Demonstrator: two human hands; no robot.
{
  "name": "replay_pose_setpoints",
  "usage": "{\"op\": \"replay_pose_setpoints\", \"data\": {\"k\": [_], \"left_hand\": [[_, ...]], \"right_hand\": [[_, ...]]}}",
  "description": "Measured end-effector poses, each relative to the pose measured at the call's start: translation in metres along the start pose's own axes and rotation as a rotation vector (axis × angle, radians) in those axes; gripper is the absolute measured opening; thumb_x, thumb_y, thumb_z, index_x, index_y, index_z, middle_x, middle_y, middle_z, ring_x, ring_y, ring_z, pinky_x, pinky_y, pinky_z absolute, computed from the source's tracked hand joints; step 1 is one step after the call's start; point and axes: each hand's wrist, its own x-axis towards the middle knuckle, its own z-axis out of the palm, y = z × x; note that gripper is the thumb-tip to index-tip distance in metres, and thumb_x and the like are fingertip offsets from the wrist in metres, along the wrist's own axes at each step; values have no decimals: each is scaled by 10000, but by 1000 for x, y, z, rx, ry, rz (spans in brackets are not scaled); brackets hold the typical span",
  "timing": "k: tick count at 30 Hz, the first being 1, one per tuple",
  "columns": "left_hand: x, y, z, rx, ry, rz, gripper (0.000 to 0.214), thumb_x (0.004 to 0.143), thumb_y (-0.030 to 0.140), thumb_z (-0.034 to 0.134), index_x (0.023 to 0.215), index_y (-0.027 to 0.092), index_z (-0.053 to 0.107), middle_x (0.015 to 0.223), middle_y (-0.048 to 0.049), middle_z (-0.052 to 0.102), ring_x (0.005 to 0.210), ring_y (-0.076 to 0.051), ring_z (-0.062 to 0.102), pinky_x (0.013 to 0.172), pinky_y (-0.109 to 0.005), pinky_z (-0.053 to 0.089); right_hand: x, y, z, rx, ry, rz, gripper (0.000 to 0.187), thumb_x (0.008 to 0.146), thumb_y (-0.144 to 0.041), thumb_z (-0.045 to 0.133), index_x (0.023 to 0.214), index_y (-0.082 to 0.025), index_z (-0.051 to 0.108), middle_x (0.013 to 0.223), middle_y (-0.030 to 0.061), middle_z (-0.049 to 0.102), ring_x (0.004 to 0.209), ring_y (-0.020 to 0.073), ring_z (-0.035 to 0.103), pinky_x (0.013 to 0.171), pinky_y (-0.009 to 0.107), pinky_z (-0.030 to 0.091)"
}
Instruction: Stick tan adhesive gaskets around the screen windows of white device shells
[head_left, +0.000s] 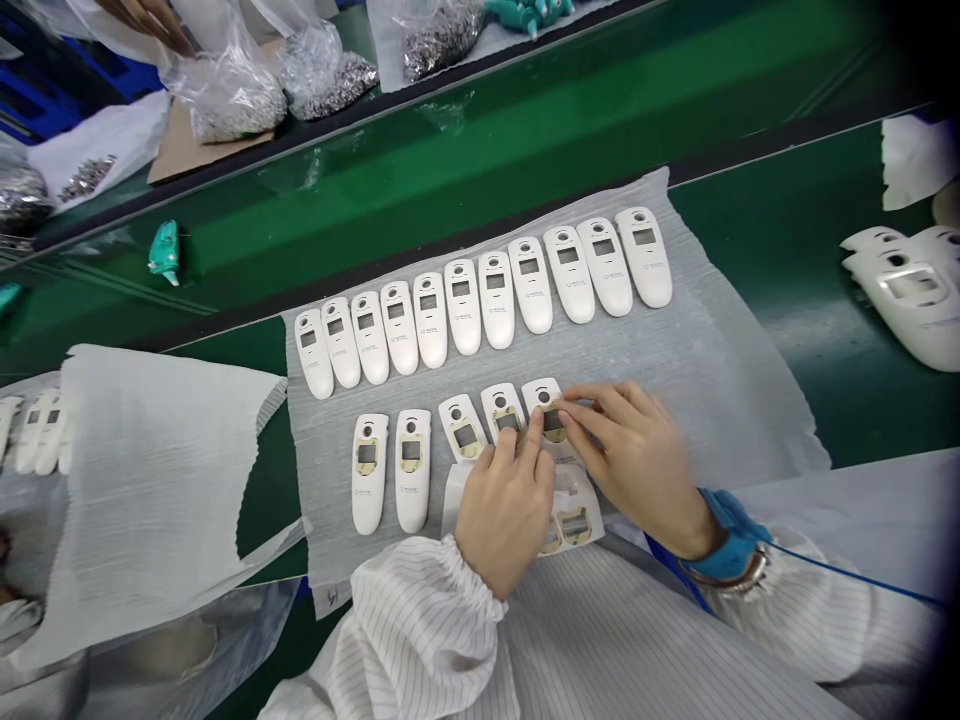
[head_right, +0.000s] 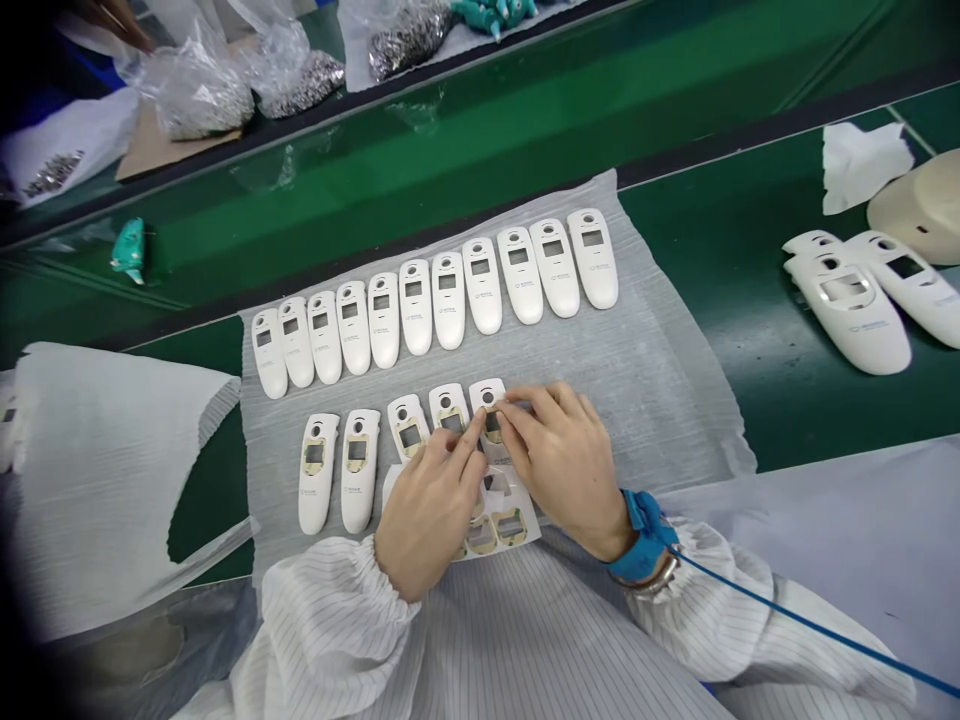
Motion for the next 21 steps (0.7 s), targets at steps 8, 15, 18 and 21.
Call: {"op": "replay_pose_setpoints", "data": {"k": [8, 15, 18, 21], "left_hand": [[-1, 0, 4, 8, 11, -17, 162, 892, 116, 453, 872, 108, 613, 1401, -127, 463, 1030, -271, 563, 751, -370, 546], [-1, -1, 6, -39, 34, -22, 144, 879, 93, 458, 873, 108, 601, 1399, -121, 468, 1029, -268, 547, 768, -380, 533], [-11, -4, 5, -164, 129, -25, 150, 890, 94, 438, 887, 117, 586, 1363, -120, 501, 1032, -246, 531, 803, -369, 509], [-32, -7, -1, -467, 209, -32, 210, 929, 154, 364, 861, 145, 563, 1037, -94, 647, 904, -193, 555, 751, -312, 485]], "right_hand": [[-4, 8, -1, 75, 24, -58, 259, 888, -102, 510, 1086, -160, 666, 1116, 76, 604, 924, 217, 497, 812, 351, 456], [-7, 20, 8, 93, 16, 32, 236, 904, -155, 484, 1046, -224, 660, 1081, 52, 614, 963, 230, 517, 840, 398, 433], [-8, 23, 7, 216, -9, 170, 192, 911, -266, 497, 1040, -170, 602, 1037, 78, 606, 909, 218, 554, 820, 376, 459], [-11, 18, 6, 204, -166, 235, 325, 896, -442, 514, 1071, -173, 562, 976, 81, 599, 768, 210, 581, 652, 337, 467]]}}
